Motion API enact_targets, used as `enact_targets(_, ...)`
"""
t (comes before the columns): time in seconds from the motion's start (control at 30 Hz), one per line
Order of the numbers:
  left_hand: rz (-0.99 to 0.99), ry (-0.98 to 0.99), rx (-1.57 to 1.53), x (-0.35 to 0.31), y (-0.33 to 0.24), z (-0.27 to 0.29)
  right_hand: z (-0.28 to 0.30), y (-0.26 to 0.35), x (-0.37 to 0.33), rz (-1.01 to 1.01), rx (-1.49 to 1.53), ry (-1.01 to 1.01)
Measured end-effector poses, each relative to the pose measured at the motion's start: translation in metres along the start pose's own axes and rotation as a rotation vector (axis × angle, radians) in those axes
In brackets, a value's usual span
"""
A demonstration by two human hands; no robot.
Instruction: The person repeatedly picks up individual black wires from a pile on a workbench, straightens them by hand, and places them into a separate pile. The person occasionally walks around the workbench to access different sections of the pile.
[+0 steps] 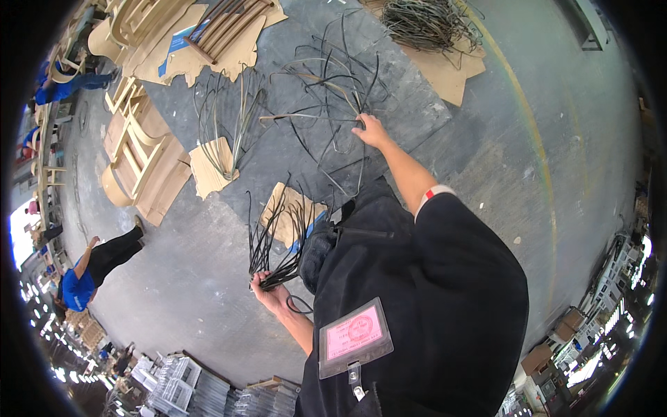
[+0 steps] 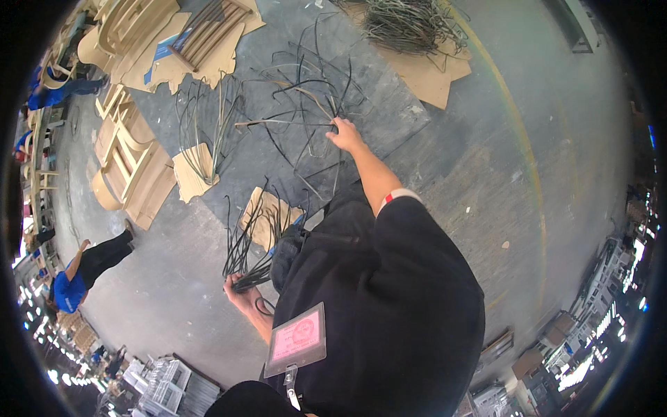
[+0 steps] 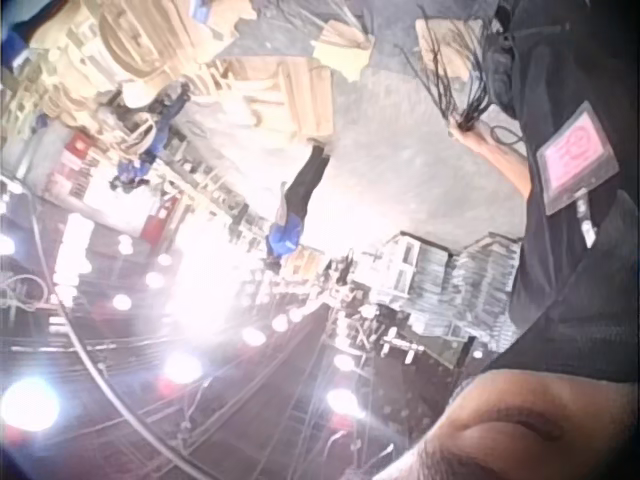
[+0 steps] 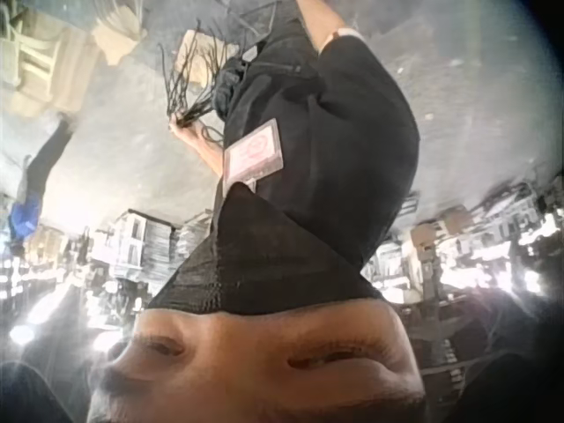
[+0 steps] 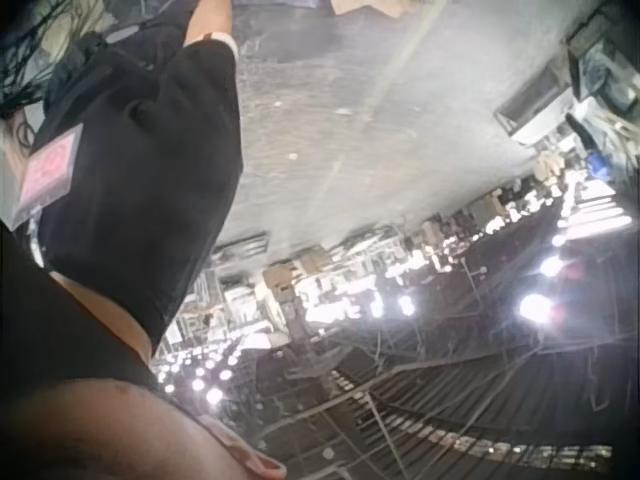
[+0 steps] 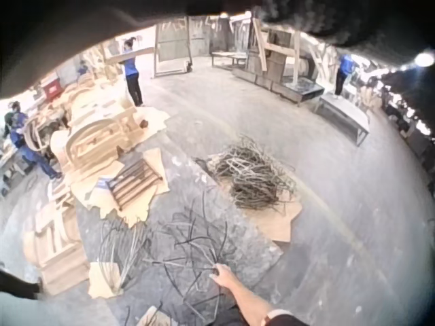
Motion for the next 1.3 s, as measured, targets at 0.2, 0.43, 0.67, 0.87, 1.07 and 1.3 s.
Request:
enact_targets(0.2,-0.003,-0.041,-0.084,0.011,0.002,-0.031,0.057,0.021,0.019,0.067,-0.035,-0.198)
enact_targets(0.43,0.015,-0.012,-0.009,0.016,0.001,-0.043,0.168,0.081,-0.027,0.041,1.008,-0.098)
enact_targets(0.67,0.072,-0.019,-0.027,0.020,-0.004,-0.042,0.213,0.148,-0.061,-0.087,1.118,-0.141)
enact_targets(0.87,0.039,0.047,-0.027,0.021,-0.001,-0.028,0.272,0.174,-0.107,0.073,1.042,-0.133)
enact_targets(1.07,0.015,-0.005,-0.042,0.015,0.006,-0.015,0.327,0.197,-0.176,0.061,0.764,-0.183)
enact_targets(1.3,0.036,0.050,-0.042,0.018,0.009,-0.006,0.333,0.208,-0.190,0.225,0.122,-0.453)
Point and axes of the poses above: each hand's wrist, its own x-axis towards the middle knuckle, its own z-axis out of the back of the hand, y = z × x, the point moved 2 cm from there along x, towards the middle knuckle
